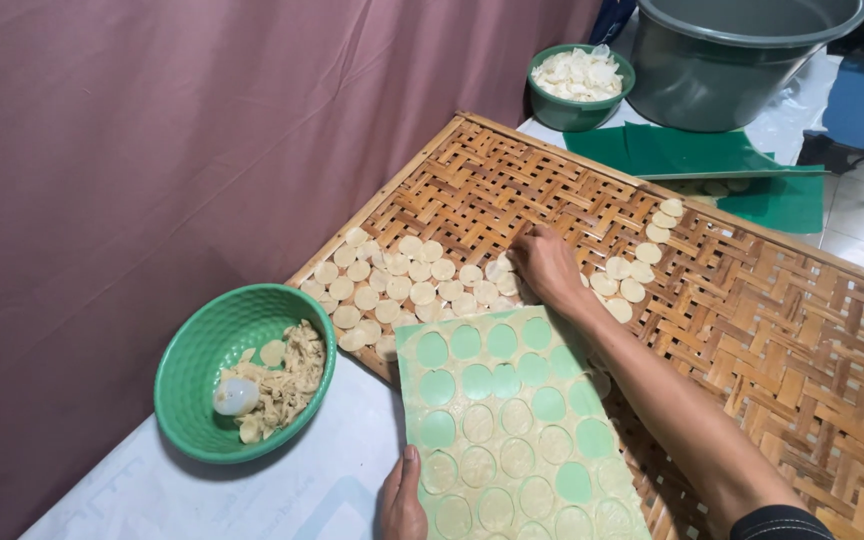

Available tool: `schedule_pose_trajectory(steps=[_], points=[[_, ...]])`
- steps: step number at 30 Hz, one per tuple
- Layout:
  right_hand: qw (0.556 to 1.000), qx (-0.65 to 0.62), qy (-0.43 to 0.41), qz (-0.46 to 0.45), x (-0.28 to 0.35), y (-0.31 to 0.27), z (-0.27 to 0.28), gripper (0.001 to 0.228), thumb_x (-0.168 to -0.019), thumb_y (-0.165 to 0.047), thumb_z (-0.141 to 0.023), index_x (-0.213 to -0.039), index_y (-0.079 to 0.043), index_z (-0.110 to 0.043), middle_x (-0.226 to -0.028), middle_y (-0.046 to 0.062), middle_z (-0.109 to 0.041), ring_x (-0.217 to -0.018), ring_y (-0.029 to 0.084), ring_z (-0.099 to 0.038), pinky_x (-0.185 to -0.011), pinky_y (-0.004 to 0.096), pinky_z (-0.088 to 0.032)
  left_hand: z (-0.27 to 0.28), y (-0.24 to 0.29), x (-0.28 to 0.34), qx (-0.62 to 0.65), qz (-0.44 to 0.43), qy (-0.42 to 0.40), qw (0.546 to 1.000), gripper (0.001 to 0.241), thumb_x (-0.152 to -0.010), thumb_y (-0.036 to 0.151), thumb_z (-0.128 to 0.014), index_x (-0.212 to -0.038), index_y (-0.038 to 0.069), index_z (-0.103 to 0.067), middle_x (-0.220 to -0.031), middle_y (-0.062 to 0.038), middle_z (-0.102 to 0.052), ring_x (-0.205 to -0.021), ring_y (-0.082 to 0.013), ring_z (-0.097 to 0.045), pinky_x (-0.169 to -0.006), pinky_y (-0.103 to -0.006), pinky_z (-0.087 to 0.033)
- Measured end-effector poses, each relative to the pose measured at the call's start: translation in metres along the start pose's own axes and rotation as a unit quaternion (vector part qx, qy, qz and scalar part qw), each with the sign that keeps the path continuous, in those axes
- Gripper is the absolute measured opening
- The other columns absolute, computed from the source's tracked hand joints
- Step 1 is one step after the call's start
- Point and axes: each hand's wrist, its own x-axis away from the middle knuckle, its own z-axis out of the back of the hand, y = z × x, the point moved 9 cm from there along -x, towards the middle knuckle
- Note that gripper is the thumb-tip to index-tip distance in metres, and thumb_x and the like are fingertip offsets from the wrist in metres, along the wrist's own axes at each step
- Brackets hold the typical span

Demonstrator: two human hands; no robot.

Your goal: Using a stencil to cut circular pieces from thin dough, arranging them on a bamboo tray for drying, and re-rolling the remaining dough.

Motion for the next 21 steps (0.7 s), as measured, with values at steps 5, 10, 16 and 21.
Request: schedule_pose_trajectory(steps=[5,10,16,21], points=[[0.999,0.028,0.001,0.046,0.03,-0.039,0.027,0.036,-0.094,-0.017,-0.071,-0.126,-0.002,-0.068,-0.11,0.02,-0.061,-0.092,0.032,-0.061,-0.084,0.046,-0.06,-0.004,0.03,0.031,-0.007,-0.006,-0.004,1.0,0.058,-0.101,0.039,-0.043,-0.132,-0.003,-0.069,-0.136,-0.014,-0.076,-0.121,-0.0235,-0.07,-0.103,-0.0315,-0.051],[0.974,-0.076,-0.003,0.214,0.107,-0.12,0.053,0.027,-0.1,-0.024,-0.06,-0.113,-0.005,-0.073,-0.101,0.015,-0.067,-0.081,0.025,-0.065,-0.069,0.035,-0.063,-0.009,0.056,0.05,0.019,-0.038,-0.02,0.999,0.053,-0.101,0.036,-0.043,-0.118,-0.005,-0.074,-0.111,-0.013,-0.081,-0.096,-0.0203,-0.069,-0.088,-0.031,-0.051],[0.955,-0.091,-0.074,0.271,0.176,-0.15,0.033,0.017,-0.086,-0.016,-0.075,-0.102,-0.01,-0.078,-0.089,0.003,-0.069,-0.071,0.013,-0.065,-0.057,0.023,-0.061,-0.006,0.065,0.059,0.049,-0.009,-0.011,0.999,0.054,-0.102,0.035,-0.04,-0.12,-0.004,-0.073,-0.117,-0.015,-0.08,-0.102,-0.022,-0.069,-0.092,-0.033,-0.051],[0.941,-0.009,-0.048,0.334,0.202,-0.15,0.025,0.03,-0.084,-0.015,-0.074,-0.113,-0.014,-0.077,-0.095,0.002,-0.071,-0.079,0.014,-0.06,-0.069,0.025,-0.059,-0.007,0.067,0.059,0.056,-0.005,-0.014,0.998,0.055,-0.102,0.035,-0.04,-0.126,-0.004,-0.071,-0.124,-0.016,-0.079,-0.109,-0.0233,-0.07,-0.097,-0.0334,-0.051]])
